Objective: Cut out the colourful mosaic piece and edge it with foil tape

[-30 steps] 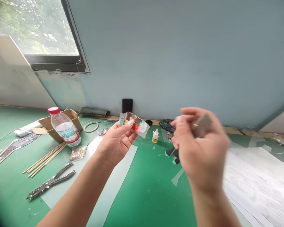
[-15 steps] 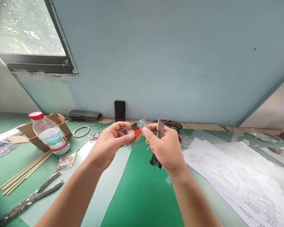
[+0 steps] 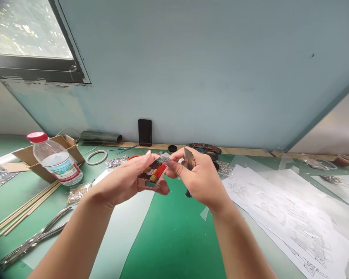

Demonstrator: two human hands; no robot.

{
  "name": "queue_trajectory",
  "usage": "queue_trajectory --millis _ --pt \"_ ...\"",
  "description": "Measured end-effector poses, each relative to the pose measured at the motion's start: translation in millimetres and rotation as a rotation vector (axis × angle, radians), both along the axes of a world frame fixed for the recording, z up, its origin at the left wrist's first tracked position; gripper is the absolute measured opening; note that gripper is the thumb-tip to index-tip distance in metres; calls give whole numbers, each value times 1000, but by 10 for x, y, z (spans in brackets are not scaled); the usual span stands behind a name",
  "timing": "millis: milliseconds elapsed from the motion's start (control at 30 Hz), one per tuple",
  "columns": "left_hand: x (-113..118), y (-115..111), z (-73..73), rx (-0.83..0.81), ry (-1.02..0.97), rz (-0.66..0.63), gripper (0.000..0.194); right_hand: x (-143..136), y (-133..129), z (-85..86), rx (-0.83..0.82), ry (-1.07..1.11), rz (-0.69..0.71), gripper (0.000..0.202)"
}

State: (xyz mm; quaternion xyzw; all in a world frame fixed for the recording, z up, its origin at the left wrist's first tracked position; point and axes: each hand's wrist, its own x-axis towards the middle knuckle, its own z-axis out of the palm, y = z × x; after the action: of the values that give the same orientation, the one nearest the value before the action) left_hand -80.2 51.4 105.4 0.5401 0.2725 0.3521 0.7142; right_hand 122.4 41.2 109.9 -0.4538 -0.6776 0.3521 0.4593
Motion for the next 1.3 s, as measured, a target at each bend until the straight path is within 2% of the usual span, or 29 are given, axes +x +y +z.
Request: queue_trajectory --millis 100,200,300,400,433,500,567,600,633,733,767,800,867,967,1067,1133,1200,1300 --pt "27 7 -18 -58 -43 -37 49 -7 -15 14 75 -46 -25 33" --pt "66 16 -38 -33 -3 13 57 -25 -24 13 87 -55 -72 32" --pt "94 36 -73 18 22 89 61 -37 3 -25 16 35 -150 30" --pt "124 63 -133 70 63 161 61 -50 73 -83 -26 224 -282 28" --pt "145 70 -163 78 111 196 67 -60 99 -98 -32 319 -317 27" --pt "216 79 -242 71 241 224 98 -90 136 -116 -28 525 -360 23" --pt "323 78 -342 61 336 165 124 -135 146 -118 -19 673 -353 22" --pt "382 74 -392 73 356 130 124 -161 141 -118 -17 710 -335 22" --pt "437 70 -438 105 375 124 115 -187 133 -119 -18 724 -316 22" --pt "540 60 -516 340 497 155 41 -238 114 -127 -14 717 -316 23" --pt "545 60 -517 407 557 145 23 -235 115 -126 -3 728 -342 22" --pt "538 62 -507 443 617 119 16 -220 121 -118 19 750 -374 21" --pt "488 72 -460 424 721 49 17 -147 139 -74 104 828 -430 18" --pt "351 92 -367 352 829 -29 18 31 146 43 344 985 -466 13" --pt "177 77 -311 310 846 -131 22 192 97 91 492 1059 -492 18" --pt "79 29 -327 245 722 -164 22 254 40 4 433 1026 -439 21" --pt "22 -53 -401 169 492 -135 24 272 -19 -187 281 974 -355 25" --pt "22 -221 -621 69 279 51 31 218 -115 -590 6 816 -309 34"
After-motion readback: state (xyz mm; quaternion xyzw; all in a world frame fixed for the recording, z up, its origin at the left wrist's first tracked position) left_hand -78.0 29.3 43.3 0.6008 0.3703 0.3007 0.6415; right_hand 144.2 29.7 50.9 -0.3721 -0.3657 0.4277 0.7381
